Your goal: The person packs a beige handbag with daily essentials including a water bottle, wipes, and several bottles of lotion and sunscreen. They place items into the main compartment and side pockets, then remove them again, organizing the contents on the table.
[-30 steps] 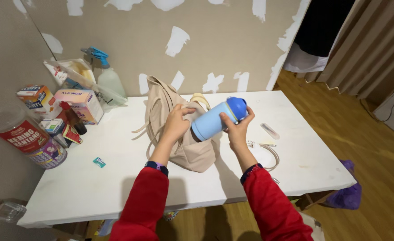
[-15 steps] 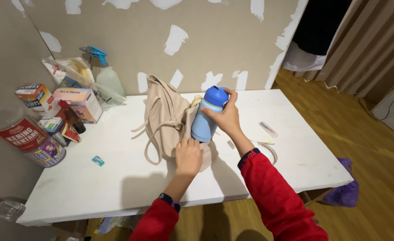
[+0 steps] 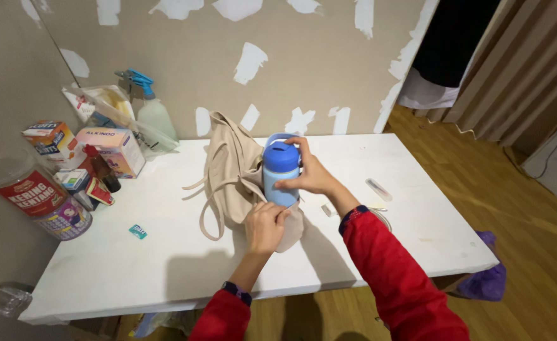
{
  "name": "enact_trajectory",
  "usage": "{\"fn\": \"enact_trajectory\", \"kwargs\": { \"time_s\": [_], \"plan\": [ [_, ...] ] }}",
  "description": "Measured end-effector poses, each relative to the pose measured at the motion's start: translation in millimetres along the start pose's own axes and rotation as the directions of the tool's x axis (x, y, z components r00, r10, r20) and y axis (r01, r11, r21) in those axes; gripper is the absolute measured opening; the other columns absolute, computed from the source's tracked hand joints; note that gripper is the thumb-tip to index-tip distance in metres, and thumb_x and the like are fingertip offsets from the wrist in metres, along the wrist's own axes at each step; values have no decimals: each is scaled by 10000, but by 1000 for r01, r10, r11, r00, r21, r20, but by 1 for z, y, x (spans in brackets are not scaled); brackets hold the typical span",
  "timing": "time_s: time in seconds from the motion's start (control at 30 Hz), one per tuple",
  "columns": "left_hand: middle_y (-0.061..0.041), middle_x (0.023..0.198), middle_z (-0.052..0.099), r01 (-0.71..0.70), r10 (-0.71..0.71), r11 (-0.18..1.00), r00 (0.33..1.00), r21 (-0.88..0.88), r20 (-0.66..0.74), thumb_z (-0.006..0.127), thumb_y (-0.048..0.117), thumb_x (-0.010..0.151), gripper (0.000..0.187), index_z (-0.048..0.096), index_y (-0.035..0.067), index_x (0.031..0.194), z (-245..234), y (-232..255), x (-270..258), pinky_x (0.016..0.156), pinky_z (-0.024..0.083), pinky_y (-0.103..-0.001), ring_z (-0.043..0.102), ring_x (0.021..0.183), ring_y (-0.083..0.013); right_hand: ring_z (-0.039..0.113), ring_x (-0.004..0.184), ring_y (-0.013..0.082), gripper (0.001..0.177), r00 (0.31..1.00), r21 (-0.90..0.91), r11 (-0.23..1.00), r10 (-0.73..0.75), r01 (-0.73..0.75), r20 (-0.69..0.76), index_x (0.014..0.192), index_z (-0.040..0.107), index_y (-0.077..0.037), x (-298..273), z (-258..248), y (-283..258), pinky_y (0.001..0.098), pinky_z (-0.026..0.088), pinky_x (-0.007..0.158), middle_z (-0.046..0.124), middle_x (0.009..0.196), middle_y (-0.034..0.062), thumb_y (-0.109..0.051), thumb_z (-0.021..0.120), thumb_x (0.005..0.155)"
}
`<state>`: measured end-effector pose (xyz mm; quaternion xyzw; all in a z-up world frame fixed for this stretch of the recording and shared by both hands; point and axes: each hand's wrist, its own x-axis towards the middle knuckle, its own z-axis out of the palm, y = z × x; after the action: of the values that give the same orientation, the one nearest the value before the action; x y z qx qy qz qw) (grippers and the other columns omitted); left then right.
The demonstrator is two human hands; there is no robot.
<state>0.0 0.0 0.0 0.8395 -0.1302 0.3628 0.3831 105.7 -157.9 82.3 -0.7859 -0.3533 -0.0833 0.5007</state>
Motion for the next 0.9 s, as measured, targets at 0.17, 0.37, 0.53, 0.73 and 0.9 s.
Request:
{"fn": "enact_trajectory", "kwargs": {
  "time_s": [0.17, 0.37, 0.53, 0.73, 0.9],
  "plan": [
    [-28, 814, 696, 442, -426, 892, 892, -94, 148, 760, 291, 822, 215, 739, 122, 952, -26, -6, 25, 724, 562, -364, 714, 769, -216, 675, 1159, 295, 1048, 998, 43, 999, 29, -27, -50, 1439, 328, -126, -10, -11, 18, 422, 570, 951, 618, 1282, 186, -253, 980, 628],
    [-162, 907, 707, 104, -104, 994, 995, -21, 10, 785, 361, 784, 379, 691, 64, 1001, -24, -32, 81, 647, 520, -474, 680, 814, -395, 651, 1206, 289, 1018, 981, 136, 991, 23, 4, -195, 1430, 313, -112, -35, -3, 22, 420, 591, 953, 564, 1328, 191, -250, 965, 660],
    [-199, 774, 677, 409, -421, 900, 905, -150, -58, 740, 365, 869, 316, 678, 57, 896, 25, -36, 88, 662, 487, -481, 649, 750, -422, 707, 1119, 289, 1013, 937, 52, 990, 139, -129, -320, 1413, 317, -81, -28, 11, 7, 405, 607, 932, 636, 1242, 209, -276, 953, 649],
    [-180, 615, 555, 411, -502, 835, 842, -366, -198, 776, 335, 875, 412, 578, -5, 754, 51, -54, 105, 581, 406, -407, 477, 576, -288, 646, 1197, 303, 1036, 981, 18, 999, 50, -48, -185, 1401, 317, -44, -28, 8, -5, 404, 612, 912, 580, 1315, 238, -272, 967, 627],
    [-88, 575, 477, 396, -504, 802, 851, -448, -150, 779, 321, 865, 418, 546, 7, 717, 51, -65, 103, 525, 345, -352, 405, 553, -149, 637, 1212, 309, 1081, 999, -66, 998, 19, -22, -50, 1423, 331, -30, -31, 5, 6, 399, 579, 916, 583, 1366, 242, -307, 976, 601]
  ]
}}
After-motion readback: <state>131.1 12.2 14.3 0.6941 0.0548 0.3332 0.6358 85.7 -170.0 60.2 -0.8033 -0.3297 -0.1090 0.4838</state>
